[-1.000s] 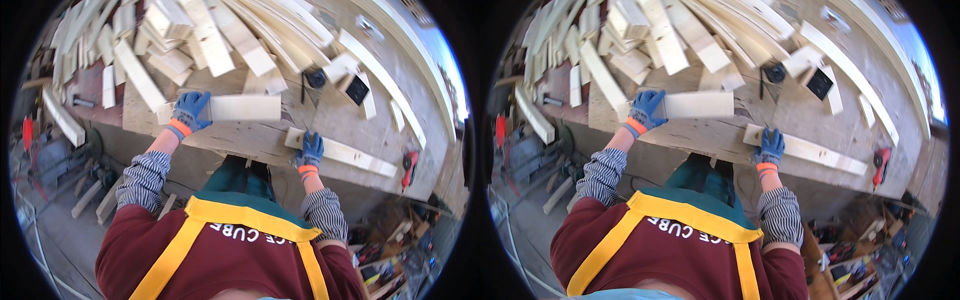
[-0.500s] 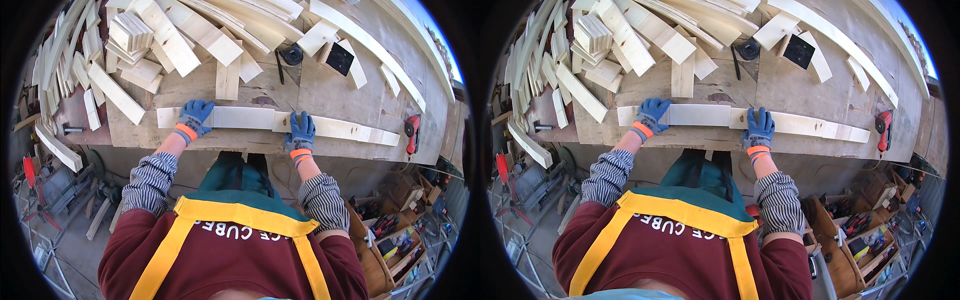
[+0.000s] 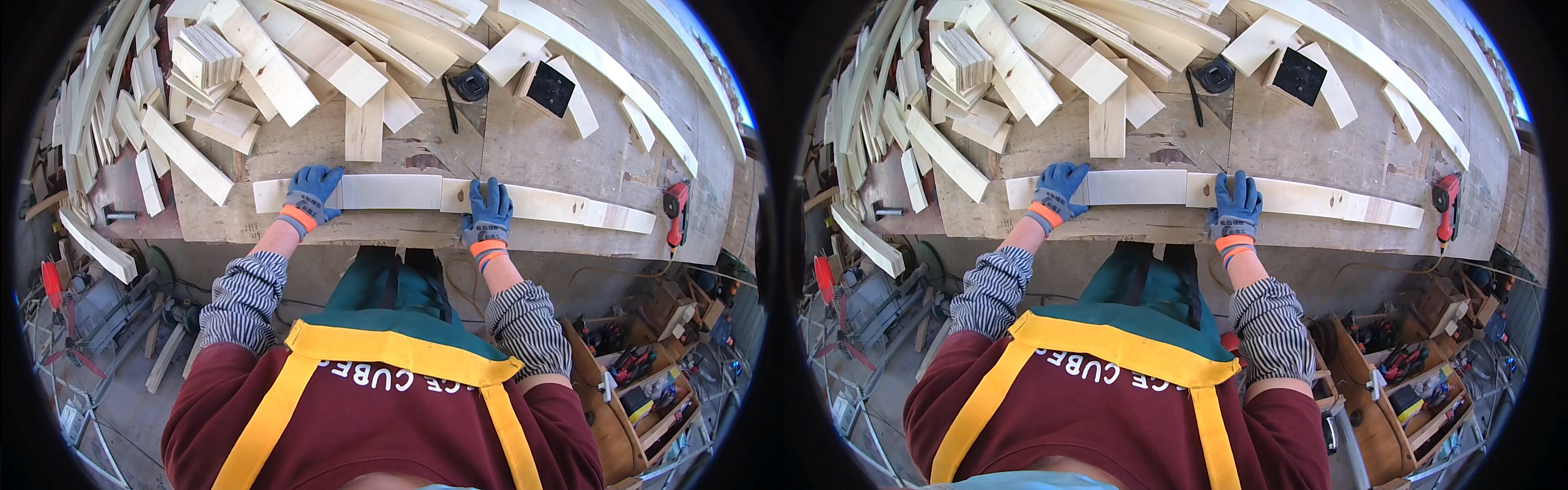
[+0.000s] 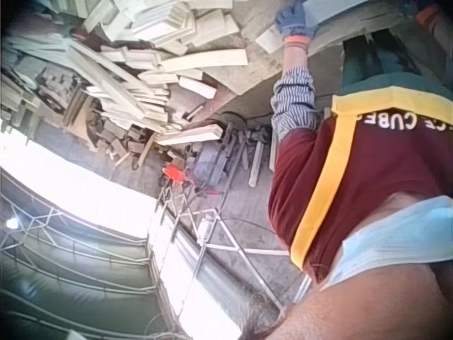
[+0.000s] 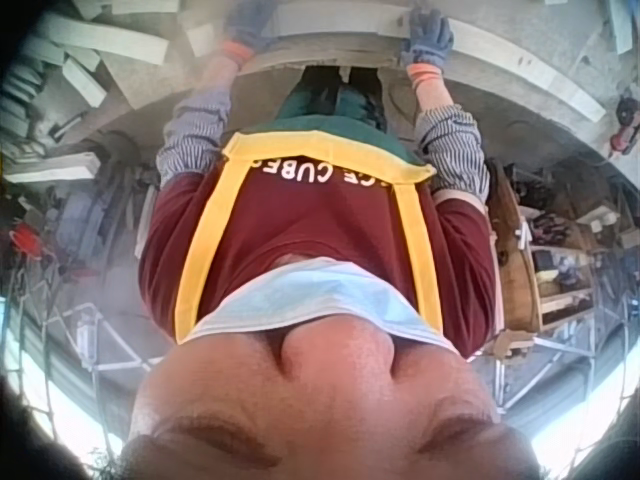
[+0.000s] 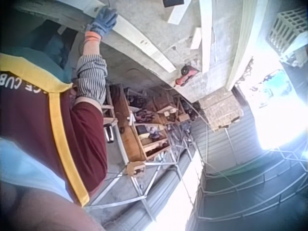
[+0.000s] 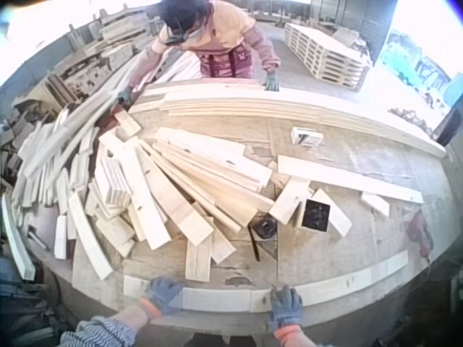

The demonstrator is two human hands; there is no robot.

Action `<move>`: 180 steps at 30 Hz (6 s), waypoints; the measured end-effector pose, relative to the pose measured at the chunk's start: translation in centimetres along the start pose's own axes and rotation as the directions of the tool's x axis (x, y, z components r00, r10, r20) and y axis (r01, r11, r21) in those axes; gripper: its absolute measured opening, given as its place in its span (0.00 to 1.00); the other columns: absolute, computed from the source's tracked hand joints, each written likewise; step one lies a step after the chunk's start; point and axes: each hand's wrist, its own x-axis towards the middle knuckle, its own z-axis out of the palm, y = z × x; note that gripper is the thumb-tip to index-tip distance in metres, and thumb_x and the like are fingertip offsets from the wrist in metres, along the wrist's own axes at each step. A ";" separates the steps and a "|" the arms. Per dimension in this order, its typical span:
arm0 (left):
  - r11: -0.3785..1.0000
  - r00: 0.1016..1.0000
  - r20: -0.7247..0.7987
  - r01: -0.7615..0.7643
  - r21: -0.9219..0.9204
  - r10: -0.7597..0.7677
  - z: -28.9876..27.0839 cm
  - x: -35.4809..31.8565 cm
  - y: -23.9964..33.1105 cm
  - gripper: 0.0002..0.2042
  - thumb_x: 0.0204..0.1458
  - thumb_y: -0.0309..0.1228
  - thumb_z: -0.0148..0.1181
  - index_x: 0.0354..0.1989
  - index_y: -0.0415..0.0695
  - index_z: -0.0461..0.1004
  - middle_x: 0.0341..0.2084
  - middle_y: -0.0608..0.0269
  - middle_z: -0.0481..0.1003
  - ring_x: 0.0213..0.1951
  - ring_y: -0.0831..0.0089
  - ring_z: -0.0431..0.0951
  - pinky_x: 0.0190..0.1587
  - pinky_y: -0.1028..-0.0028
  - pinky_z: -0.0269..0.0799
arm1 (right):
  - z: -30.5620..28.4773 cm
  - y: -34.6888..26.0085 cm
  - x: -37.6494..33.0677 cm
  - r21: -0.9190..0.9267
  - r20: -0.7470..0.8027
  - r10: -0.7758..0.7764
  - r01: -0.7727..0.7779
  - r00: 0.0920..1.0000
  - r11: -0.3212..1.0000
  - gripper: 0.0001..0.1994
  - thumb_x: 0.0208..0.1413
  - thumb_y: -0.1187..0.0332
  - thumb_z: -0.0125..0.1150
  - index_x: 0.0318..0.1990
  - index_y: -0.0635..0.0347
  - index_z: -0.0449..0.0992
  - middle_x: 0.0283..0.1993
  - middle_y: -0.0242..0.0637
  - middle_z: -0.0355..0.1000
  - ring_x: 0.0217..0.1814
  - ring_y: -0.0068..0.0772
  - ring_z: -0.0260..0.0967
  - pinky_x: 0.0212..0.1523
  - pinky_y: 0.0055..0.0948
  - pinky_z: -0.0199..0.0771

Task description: The person measures and aligns wooden planks on a workbench, then uses a nail gun to fasten them together. They repeatedly pick up planks, measure lengths, and secure them in sequence to form a longer assembled piece.

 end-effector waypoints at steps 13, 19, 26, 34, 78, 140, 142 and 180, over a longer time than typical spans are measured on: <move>1.000 1.000 -0.005 0.010 0.014 -0.010 0.3 0.1 -0.1 0.45 0.32 0.49 0.74 0.64 0.59 0.61 0.51 0.62 0.64 0.56 0.58 0.63 0.61 0.60 0.59 | 0.4 0.1 0.0 0.003 0.010 0.011 -0.011 1.000 1.000 0.40 0.44 0.62 0.66 0.68 0.41 0.56 0.72 0.47 0.45 0.73 0.56 0.42 0.68 0.54 0.44; 1.000 0.999 -0.032 -0.019 -0.010 0.019 0.3 0.1 -0.1 0.45 0.31 0.47 0.75 0.63 0.57 0.61 0.51 0.59 0.65 0.55 0.56 0.63 0.60 0.59 0.60 | 0.7 0.2 -0.1 -0.010 -0.012 0.001 -0.002 1.000 1.000 0.40 0.44 0.61 0.66 0.68 0.41 0.56 0.73 0.47 0.44 0.73 0.56 0.43 0.68 0.54 0.44; 1.000 0.999 -0.041 -0.022 0.001 0.022 0.5 0.2 -0.1 0.45 0.31 0.48 0.75 0.63 0.57 0.62 0.51 0.60 0.65 0.55 0.57 0.63 0.60 0.61 0.60 | 1.0 0.4 -0.1 -0.001 -0.040 -0.004 0.004 0.999 1.000 0.40 0.44 0.61 0.67 0.68 0.40 0.58 0.73 0.47 0.45 0.72 0.56 0.44 0.68 0.54 0.45; 1.000 0.999 -0.036 -0.013 -0.010 0.013 0.4 0.1 -0.2 0.44 0.31 0.48 0.75 0.63 0.58 0.62 0.51 0.61 0.65 0.55 0.57 0.64 0.60 0.60 0.60 | 0.5 0.1 0.0 -0.003 -0.032 -0.002 0.002 0.999 1.000 0.39 0.43 0.62 0.67 0.67 0.41 0.58 0.72 0.46 0.46 0.72 0.55 0.45 0.66 0.54 0.47; 0.997 0.973 -0.224 -0.061 -0.045 0.049 -2.1 -3.1 9.8 0.46 0.40 0.58 0.64 0.67 0.47 0.56 0.58 0.51 0.64 0.60 0.53 0.62 0.63 0.57 0.57 | -4.0 5.0 -17.2 0.792 0.527 -0.206 -0.388 0.824 0.472 0.26 0.58 0.45 0.54 0.52 0.59 0.77 0.51 0.40 0.77 0.54 0.35 0.73 0.55 0.32 0.70; 0.431 0.699 0.102 0.541 -0.722 -0.707 9.3 -18.1 17.5 0.32 0.52 0.48 0.59 0.64 0.47 0.60 0.58 0.45 0.66 0.59 0.47 0.65 0.61 0.55 0.62 | -10.7 -12.1 26.6 0.059 0.023 -0.295 0.293 0.955 0.954 0.21 0.55 0.53 0.52 0.48 0.59 0.74 0.50 0.53 0.73 0.52 0.55 0.71 0.53 0.49 0.70; 0.401 0.668 0.044 0.497 -0.770 -0.743 9.5 -18.4 16.8 0.31 0.52 0.46 0.60 0.63 0.45 0.61 0.56 0.46 0.68 0.58 0.48 0.66 0.60 0.57 0.63 | -12.3 -11.6 25.3 0.103 -0.126 -0.394 0.407 0.910 0.907 0.18 0.55 0.54 0.51 0.42 0.60 0.75 0.47 0.54 0.73 0.50 0.56 0.70 0.51 0.49 0.71; 0.987 0.995 -0.082 -0.046 0.157 0.060 -2.6 24.3 67.9 0.49 0.26 0.61 0.71 0.60 0.49 0.63 0.52 0.55 0.68 0.55 0.55 0.67 0.57 0.56 0.61 | -5.2 65.0 -6.9 0.772 -0.410 0.646 -0.132 0.643 0.622 0.13 0.54 0.70 0.59 0.47 0.61 0.76 0.48 0.48 0.74 0.47 0.52 0.71 0.49 0.39 0.71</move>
